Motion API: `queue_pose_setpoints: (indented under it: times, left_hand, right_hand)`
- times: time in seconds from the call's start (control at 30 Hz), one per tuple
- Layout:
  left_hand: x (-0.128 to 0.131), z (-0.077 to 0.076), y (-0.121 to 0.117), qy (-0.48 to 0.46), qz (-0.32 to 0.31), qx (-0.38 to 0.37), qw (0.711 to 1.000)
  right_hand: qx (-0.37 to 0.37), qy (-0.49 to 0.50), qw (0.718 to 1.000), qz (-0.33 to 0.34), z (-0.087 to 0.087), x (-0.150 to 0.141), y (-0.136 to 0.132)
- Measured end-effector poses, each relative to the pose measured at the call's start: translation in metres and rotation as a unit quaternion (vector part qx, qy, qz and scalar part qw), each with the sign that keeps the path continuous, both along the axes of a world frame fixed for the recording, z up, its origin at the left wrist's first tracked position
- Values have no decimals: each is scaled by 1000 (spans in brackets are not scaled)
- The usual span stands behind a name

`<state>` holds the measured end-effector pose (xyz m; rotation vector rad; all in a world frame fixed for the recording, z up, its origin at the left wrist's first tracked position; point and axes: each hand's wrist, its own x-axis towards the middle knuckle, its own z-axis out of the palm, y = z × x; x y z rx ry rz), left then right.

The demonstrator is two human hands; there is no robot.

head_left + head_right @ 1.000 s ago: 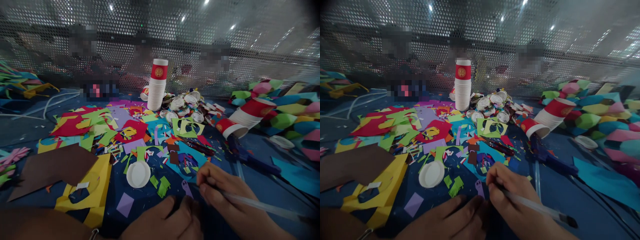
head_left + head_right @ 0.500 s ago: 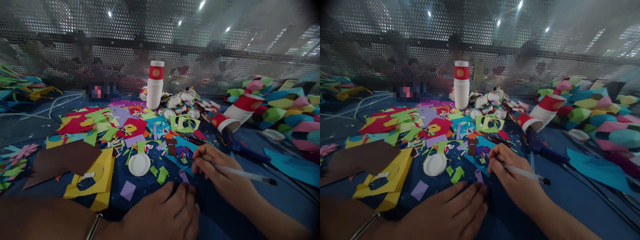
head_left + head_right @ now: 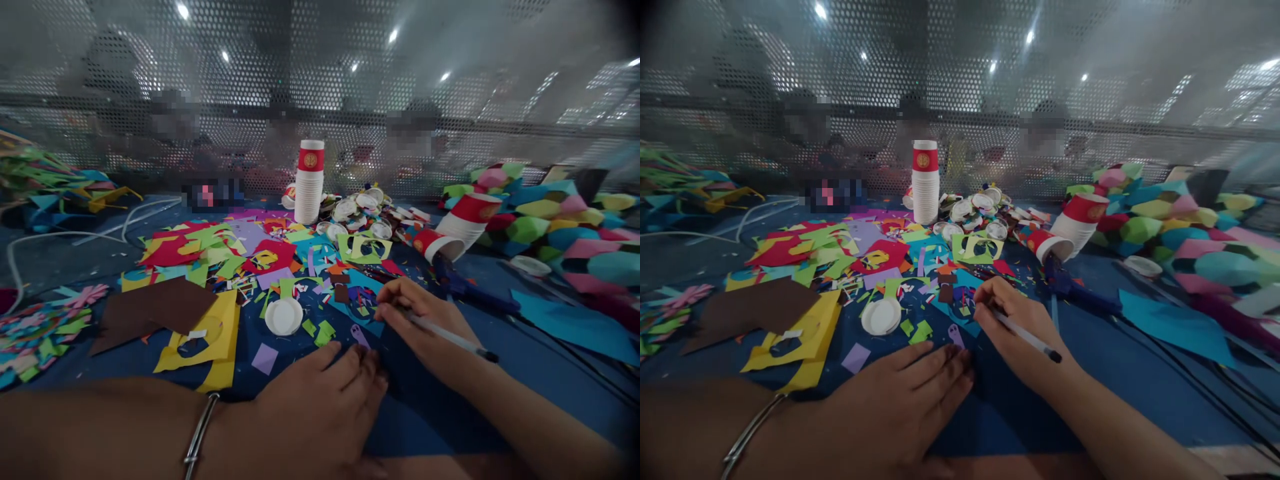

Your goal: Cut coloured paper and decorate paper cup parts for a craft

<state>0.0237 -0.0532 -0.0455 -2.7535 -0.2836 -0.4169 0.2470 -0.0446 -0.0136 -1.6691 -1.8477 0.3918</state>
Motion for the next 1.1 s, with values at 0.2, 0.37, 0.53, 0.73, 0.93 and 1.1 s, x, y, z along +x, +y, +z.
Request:
queue_pose_setpoints:
  times: [0.2,0.37,0.53,0.73,0.93,1.1]
  left_hand:
    - [-3,14,-2,4,22,-25,999]
    - [-23,46,16,-27,32,-72,997]
    - [-48,69,55,-57,150,-108,981]
    - [-66,72,96,-92,278,-153,944]
    - [-73,73,107,-43,312,-194,929]
    - [-73,69,101,4,311,-223,924]
  right_hand:
    - [-2,-7,999,31,3,0,4]
    - [0,-48,997,63,10,1,2]
    - [-10,-74,994,80,9,1,-1]
    - [-31,-144,981,128,17,3,-6]
    - [-43,-147,974,166,17,11,-6]
    - [-51,-169,970,167,17,15,-7]
